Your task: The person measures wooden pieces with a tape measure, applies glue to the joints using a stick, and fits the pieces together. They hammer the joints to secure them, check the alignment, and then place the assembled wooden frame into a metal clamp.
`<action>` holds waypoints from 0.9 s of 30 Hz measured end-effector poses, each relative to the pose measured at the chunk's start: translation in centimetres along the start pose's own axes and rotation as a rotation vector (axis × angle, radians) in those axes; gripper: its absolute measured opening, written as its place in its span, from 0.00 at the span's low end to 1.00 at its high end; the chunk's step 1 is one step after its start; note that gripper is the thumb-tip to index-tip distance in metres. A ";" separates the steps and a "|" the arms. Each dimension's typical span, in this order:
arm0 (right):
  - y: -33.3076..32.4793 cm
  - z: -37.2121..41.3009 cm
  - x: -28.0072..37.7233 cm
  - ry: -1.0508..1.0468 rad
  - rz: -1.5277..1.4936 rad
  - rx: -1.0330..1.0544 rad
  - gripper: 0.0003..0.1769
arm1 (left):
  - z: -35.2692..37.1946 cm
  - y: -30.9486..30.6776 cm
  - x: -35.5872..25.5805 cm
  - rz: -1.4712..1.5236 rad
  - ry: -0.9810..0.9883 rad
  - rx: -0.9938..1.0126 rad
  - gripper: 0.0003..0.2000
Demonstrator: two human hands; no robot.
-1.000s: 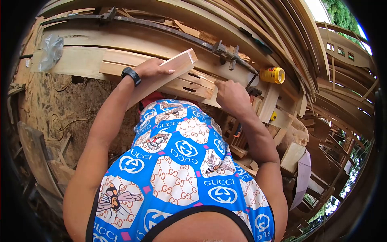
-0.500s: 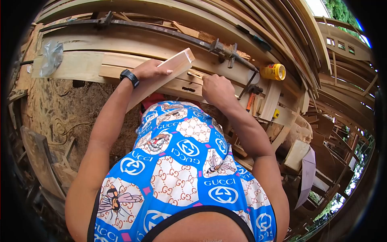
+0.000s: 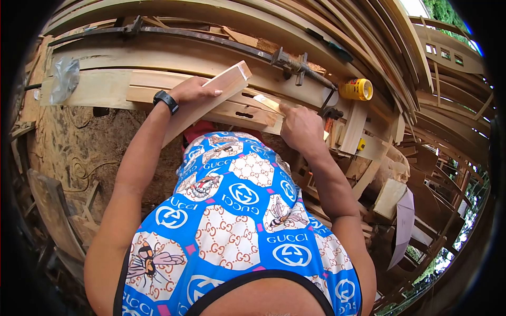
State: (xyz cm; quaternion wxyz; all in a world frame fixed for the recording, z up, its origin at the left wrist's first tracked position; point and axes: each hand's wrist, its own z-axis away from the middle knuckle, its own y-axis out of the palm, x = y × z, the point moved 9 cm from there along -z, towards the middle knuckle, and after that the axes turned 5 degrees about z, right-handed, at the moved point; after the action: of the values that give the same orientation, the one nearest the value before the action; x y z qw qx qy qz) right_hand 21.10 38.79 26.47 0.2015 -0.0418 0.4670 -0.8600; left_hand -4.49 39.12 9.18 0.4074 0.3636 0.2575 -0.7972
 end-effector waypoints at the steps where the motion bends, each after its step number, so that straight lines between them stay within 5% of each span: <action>1: -0.6 0.0 0.0 0.005 0.007 -0.089 0.26 | 0.2 -0.1 -0.4 -0.013 -0.009 0.003 0.37; 15: -1.0 -2.0 -2.3 -0.040 -0.037 -0.276 0.23 | 0.0 -0.1 -0.1 0.002 0.030 -0.017 0.36; 27: -0.6 -4.9 2.6 -0.336 0.372 -0.297 0.13 | 0.0 -1.0 0.8 -0.017 0.014 -0.021 0.36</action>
State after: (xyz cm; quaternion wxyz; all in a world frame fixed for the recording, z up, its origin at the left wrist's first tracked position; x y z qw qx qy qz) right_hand 17.24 41.91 23.93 0.4219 -0.1263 0.5473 -0.7117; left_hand -5.62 39.28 8.61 0.4029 0.3625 0.2718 -0.7952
